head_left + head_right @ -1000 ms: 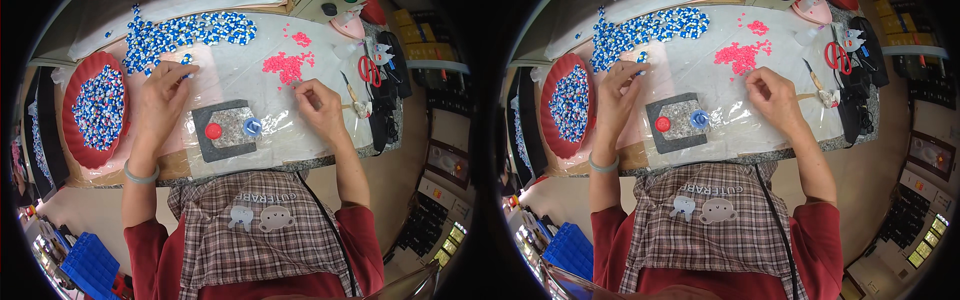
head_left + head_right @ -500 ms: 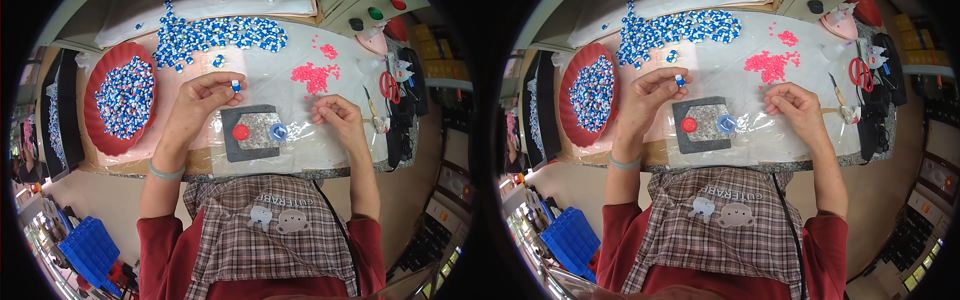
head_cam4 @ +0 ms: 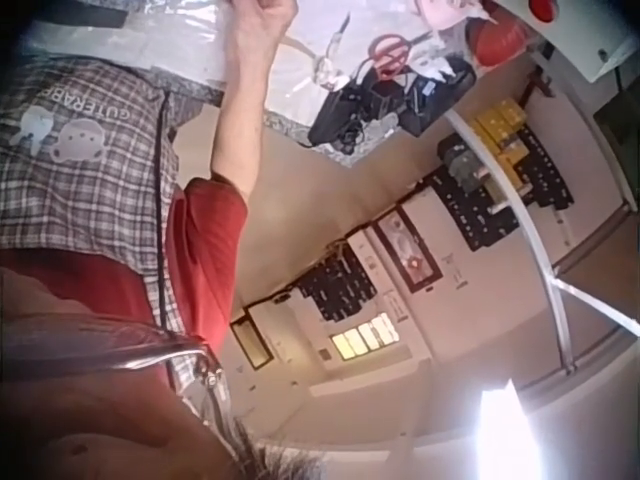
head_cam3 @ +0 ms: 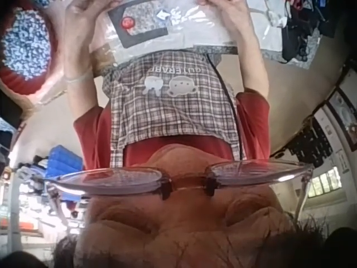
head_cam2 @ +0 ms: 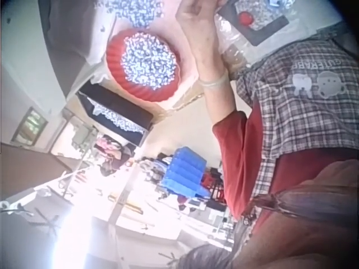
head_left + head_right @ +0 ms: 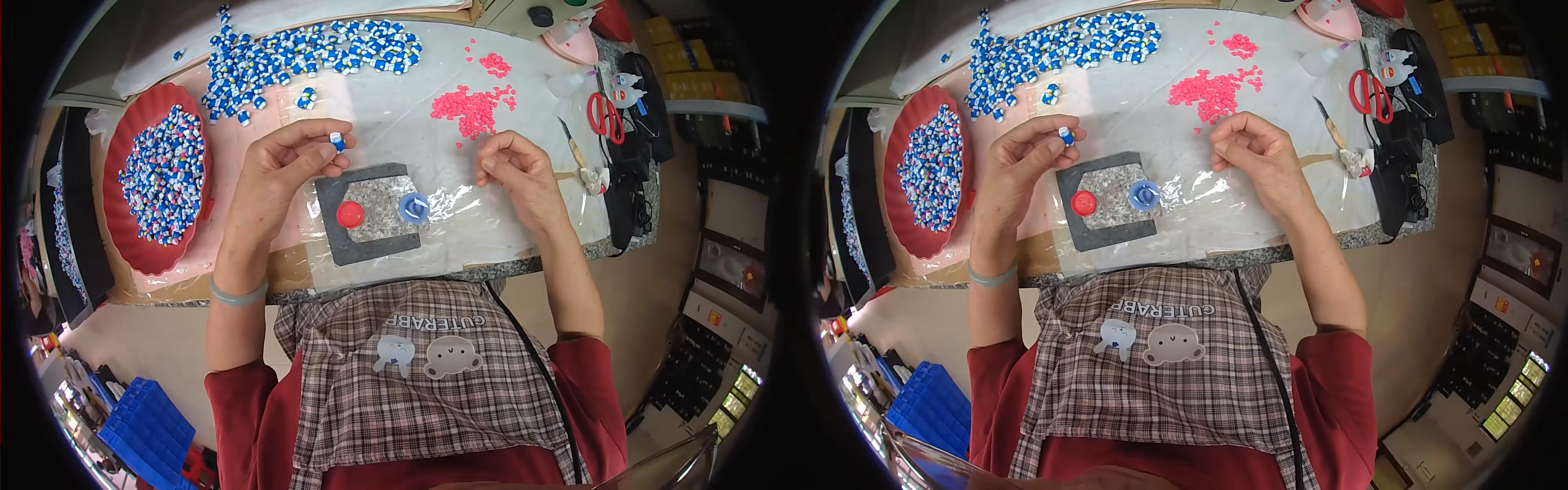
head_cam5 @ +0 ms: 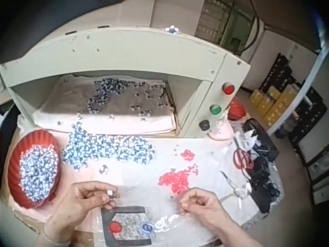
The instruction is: The person is assembling small blue and white plastic components by applying glue and attaching tiny pink decorative pieces.
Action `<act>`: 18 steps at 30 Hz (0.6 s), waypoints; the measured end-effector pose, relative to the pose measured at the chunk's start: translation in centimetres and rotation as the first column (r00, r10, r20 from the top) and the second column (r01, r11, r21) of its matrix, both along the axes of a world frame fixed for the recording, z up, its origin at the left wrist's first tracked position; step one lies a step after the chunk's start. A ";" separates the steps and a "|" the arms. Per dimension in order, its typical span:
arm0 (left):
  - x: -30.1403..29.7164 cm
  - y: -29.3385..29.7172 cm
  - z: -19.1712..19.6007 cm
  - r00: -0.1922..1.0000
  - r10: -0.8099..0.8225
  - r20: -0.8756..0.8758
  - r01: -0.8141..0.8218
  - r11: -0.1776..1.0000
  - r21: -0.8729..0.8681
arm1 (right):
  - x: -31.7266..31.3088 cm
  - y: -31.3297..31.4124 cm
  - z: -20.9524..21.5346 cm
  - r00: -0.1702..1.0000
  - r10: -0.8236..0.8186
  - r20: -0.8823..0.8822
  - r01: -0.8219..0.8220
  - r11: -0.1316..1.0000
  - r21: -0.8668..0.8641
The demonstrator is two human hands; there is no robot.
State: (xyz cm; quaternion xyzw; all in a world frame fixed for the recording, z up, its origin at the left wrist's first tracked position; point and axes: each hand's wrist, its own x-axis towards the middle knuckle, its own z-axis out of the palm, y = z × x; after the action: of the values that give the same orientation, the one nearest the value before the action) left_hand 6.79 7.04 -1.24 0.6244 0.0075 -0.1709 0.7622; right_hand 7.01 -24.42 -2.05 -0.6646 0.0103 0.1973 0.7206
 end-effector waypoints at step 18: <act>-1.2 -1.3 1.3 0.999 -0.022 0.048 0.024 0.999 -0.045 | -1.0 2.0 1.2 0.964 0.130 -0.232 -0.077 0.972 0.224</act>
State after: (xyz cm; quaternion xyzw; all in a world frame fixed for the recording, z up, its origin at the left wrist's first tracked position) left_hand 5.56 5.71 0.04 0.6107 -0.0216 -0.1650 0.7742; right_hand 6.04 -22.39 -0.84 -0.5538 0.0434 0.3153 0.7694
